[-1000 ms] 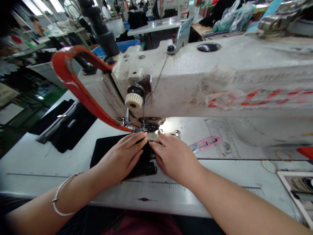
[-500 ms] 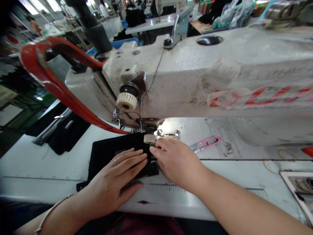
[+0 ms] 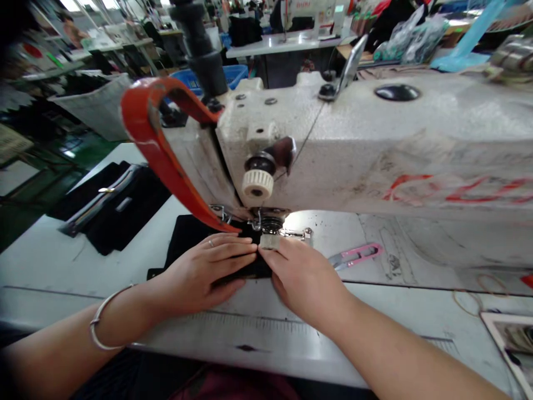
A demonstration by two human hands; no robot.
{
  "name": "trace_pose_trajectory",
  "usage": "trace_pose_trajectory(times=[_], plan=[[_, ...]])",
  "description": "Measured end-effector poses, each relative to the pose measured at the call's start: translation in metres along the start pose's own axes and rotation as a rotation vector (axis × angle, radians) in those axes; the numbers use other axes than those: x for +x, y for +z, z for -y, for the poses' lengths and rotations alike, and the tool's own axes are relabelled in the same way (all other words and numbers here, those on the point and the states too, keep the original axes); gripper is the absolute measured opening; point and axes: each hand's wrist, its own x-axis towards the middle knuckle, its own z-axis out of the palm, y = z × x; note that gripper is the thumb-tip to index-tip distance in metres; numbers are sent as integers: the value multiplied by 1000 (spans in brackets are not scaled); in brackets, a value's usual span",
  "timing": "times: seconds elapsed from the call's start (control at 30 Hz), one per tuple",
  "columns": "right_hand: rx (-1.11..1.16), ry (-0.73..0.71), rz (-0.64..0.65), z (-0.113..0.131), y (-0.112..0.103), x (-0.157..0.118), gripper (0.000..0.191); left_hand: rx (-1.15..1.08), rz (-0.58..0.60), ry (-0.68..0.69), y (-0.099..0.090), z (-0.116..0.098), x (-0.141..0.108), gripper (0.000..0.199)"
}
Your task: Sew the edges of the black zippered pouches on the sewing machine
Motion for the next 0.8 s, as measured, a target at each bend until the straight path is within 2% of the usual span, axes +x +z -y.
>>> trace_pose_trajectory(times=[0.3, 0.5, 0.67, 0.73, 0.8], plan=[[-56, 94, 52, 1, 0, 4, 40, 37, -83, 30, 2, 26, 15, 35], [-51, 95, 45, 1, 1, 3, 45, 37, -69, 84, 3, 43, 19, 36], [-98, 251, -130, -3, -6, 2, 21, -20, -44, 176, -7, 67, 19, 31], [-177, 310, -133, -7, -12, 3, 16, -48, -55, 161, -10, 73, 18, 27], [-258, 315, -81, -11, -16, 4, 19, -74, -75, 137, -10, 72, 17, 26]])
